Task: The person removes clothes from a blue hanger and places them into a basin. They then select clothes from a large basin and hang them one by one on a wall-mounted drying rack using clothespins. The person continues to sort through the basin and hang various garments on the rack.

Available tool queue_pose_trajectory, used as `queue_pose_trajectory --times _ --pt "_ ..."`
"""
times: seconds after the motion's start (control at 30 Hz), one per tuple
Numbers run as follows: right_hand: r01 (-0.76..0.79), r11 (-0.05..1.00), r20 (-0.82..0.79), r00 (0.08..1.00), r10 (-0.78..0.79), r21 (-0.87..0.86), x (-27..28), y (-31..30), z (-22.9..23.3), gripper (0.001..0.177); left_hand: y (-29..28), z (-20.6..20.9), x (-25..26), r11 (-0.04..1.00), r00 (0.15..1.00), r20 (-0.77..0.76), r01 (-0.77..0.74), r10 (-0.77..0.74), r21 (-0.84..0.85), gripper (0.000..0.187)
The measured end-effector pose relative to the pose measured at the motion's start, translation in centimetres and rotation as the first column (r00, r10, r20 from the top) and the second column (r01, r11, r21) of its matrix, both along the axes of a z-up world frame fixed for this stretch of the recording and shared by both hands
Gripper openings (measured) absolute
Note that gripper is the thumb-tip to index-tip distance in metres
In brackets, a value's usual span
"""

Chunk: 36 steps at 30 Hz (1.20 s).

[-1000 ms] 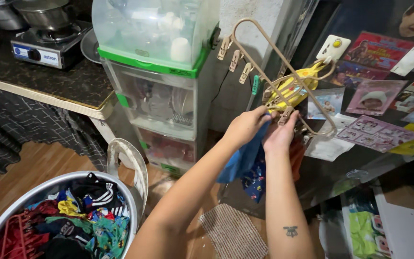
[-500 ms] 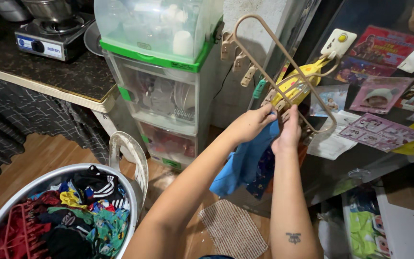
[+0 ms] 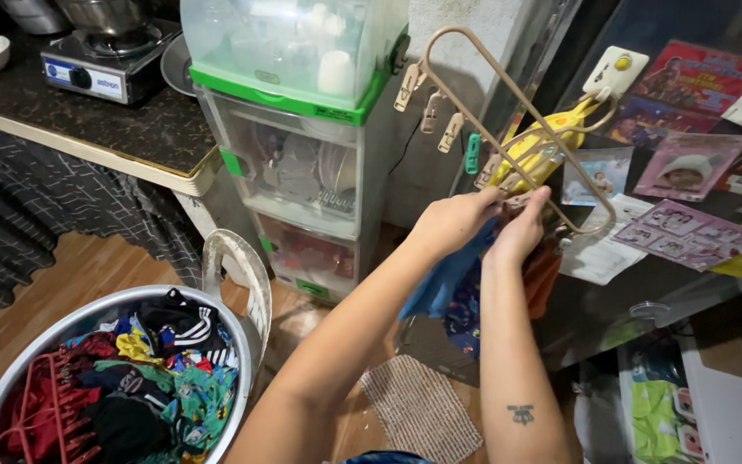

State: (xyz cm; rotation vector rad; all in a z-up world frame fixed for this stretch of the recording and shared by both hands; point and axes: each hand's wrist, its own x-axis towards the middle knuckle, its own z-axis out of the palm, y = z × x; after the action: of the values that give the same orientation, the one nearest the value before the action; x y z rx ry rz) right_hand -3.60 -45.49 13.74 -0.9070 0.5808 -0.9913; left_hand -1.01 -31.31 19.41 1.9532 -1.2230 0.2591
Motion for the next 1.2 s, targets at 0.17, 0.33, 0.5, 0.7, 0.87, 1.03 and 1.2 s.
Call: queue_pose_trajectory --times 0.17,0.33,0.5,0.7,0.87,1.03,1.2 --pt "0.194 0.972 0.044 0.981 -0.189 -0.136 0.7 0.5 -0.2 0.059 -1.0 0.6 -0.4 0.996 0.998 0.002 -0.067 0.067 0.052 0.02" --pt "0.173 0.966 0.175 0.975 -0.139 -0.19 0.6 -0.4 -1.2 0.054 -1.7 0.4 -0.8 0.99 0.986 0.119 -0.106 0.116 -0.088 0.014" --pt "0.157 0.937 0.16 0.981 -0.111 -0.312 -0.3 -1.5 -2.4 0.055 -2.7 -0.6 -1.1 0.984 0.949 0.26 -0.169 0.18 -0.064 0.013" --pt "0.125 0.906 0.103 0.991 -0.091 -0.403 -1.2 -2.5 -2.8 0.055 -4.5 -2.2 -1.4 0.982 0.963 0.22 -0.129 0.157 -0.138 0.029" --pt "0.144 0.76 -0.025 0.978 -0.206 -0.634 -2.7 -0.9 -5.0 0.04 -4.4 -4.6 -0.6 0.983 0.987 0.016 -0.161 0.163 -0.084 0.033" --pt "0.166 0.21 0.039 0.862 -0.505 -0.963 -5.3 5.2 -8.3 0.055 2.8 -9.0 -0.1 0.975 0.983 -0.1 -0.169 0.155 -0.147 0.028" --pt "0.055 0.16 0.011 0.965 -0.262 -0.986 -3.4 13.8 -9.8 0.038 14.2 -15.0 0.7 0.948 0.918 -0.285 -0.308 0.275 -0.077 0.022"
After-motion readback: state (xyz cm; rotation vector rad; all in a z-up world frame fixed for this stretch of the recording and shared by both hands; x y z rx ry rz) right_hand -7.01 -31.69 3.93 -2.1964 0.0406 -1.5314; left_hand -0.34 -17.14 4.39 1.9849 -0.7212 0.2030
